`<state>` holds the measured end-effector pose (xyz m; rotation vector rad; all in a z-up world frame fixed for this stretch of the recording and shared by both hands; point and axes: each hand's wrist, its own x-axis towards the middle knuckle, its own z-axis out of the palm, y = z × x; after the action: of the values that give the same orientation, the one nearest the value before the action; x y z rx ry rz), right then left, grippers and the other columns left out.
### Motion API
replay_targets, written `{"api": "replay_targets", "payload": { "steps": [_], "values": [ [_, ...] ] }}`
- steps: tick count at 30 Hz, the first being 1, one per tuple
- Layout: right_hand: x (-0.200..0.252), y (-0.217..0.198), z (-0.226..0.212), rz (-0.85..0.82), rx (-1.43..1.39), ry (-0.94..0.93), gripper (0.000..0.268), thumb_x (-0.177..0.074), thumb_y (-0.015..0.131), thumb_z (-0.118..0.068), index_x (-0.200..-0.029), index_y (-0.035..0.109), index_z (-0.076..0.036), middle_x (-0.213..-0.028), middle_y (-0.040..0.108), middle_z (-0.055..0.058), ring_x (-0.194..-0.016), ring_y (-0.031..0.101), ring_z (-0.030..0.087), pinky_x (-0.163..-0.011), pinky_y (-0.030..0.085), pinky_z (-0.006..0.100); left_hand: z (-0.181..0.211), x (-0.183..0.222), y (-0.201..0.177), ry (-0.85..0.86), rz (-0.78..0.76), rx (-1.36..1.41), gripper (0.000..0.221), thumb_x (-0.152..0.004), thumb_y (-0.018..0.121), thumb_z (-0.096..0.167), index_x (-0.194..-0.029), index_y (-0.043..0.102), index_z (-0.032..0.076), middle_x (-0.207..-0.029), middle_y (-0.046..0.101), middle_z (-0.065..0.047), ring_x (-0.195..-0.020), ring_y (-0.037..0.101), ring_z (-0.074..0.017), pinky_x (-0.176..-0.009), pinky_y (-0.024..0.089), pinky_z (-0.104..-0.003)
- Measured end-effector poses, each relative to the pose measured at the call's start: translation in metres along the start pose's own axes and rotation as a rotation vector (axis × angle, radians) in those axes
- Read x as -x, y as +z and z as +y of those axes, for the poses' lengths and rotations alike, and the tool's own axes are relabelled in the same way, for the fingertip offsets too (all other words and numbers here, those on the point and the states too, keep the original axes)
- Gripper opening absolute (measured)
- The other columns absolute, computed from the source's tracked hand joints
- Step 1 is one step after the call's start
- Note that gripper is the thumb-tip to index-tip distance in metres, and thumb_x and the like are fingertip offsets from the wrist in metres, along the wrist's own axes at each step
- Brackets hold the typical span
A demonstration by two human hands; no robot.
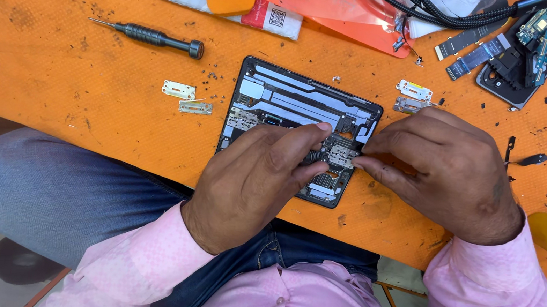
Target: The person holds a mobile phone circuit component and brushes it with a toothbrush while seated at a workbench.
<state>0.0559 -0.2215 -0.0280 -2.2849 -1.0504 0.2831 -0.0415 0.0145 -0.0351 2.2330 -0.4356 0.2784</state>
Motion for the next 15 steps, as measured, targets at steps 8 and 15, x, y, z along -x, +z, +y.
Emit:
{"api": "replay_targets", "payload": {
  "steps": [8, 15],
  "values": [
    [0.001, 0.001, -0.001, -0.028, -0.002, 0.036, 0.021, -0.077, 0.088, -0.019, -0.089, 0.074, -0.009, -0.087, 0.071, 0.004, -0.080, 0.067, 0.023, -0.067, 0.053, 0.036, 0.007, -0.014, -0.009, 0.032, -0.022, 0.026, 0.055, -0.099, 0.079, 0.002, -0.143, 0.045, 0.002, -0.133, 0.064, -0.009, -0.107, 0.069, -0.0255, -0.092, 0.058, -0.034],
    [0.003, 0.003, 0.003, -0.022, -0.025, 0.012, 0.023, -0.076, 0.086, -0.018, -0.092, 0.073, -0.009, -0.091, 0.071, 0.005, -0.086, 0.068, 0.026, -0.073, 0.055, 0.038, 0.032, -0.038, -0.019, 0.160, -0.258, -0.125, 0.037, -0.088, 0.063, 0.010, -0.124, 0.055, 0.002, -0.112, 0.065, -0.013, -0.108, 0.065, -0.0285, -0.092, 0.057, -0.037]
  ]
}}
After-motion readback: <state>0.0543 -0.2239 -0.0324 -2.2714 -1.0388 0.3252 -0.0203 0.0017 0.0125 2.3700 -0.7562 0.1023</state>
